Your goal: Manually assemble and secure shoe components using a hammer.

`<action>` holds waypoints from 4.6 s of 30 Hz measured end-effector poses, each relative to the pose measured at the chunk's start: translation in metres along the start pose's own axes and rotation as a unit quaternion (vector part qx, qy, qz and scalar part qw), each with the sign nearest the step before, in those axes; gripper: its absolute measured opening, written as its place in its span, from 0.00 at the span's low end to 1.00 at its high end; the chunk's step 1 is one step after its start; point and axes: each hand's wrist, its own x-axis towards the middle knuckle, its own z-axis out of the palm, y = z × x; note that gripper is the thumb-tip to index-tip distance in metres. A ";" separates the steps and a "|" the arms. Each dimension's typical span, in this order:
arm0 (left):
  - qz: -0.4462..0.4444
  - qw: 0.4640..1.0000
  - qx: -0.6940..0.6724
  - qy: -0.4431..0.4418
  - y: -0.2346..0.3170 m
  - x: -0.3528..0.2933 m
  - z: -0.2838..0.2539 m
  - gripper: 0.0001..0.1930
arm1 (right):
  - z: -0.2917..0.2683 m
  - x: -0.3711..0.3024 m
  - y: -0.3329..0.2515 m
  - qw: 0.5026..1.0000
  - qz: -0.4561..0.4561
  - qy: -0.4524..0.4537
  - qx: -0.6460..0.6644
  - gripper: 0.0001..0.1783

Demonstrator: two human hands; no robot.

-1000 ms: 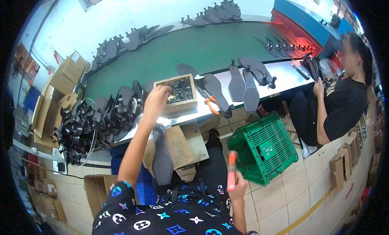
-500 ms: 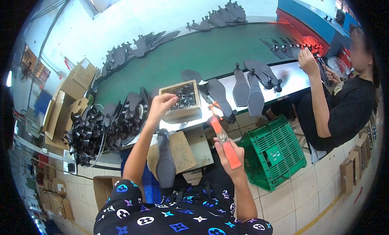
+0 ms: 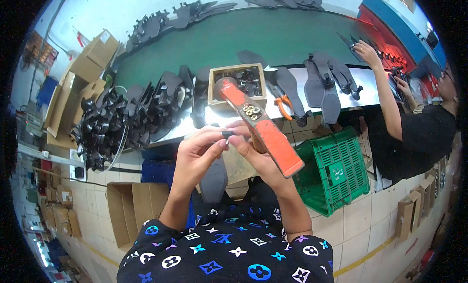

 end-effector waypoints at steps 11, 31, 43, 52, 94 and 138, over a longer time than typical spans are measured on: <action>-0.027 0.993 -0.019 0.113 -0.039 -0.029 -0.025 0.12 | 0.023 -0.014 0.055 0.980 0.198 -0.030 -0.006 0.12; 0.021 0.981 0.160 0.104 -0.114 -0.010 -0.049 0.12 | 0.026 0.027 0.094 0.964 0.094 -0.131 -0.212 0.13; -0.001 0.984 0.130 0.120 -0.125 -0.028 -0.048 0.15 | 0.026 0.011 0.109 0.947 0.000 -0.149 -0.283 0.11; -0.015 0.986 0.121 0.112 -0.127 -0.026 -0.050 0.16 | 0.022 0.014 0.109 0.910 -0.068 -0.204 -0.356 0.15; 0.065 0.981 0.176 -0.052 -0.073 -0.062 -0.058 0.12 | -0.004 -0.045 0.009 0.884 -0.126 -0.040 -0.449 0.16; -0.092 0.978 -0.106 -0.155 0.055 -0.153 -0.011 0.11 | -0.015 -0.084 -0.002 0.940 0.038 -0.333 -0.062 0.44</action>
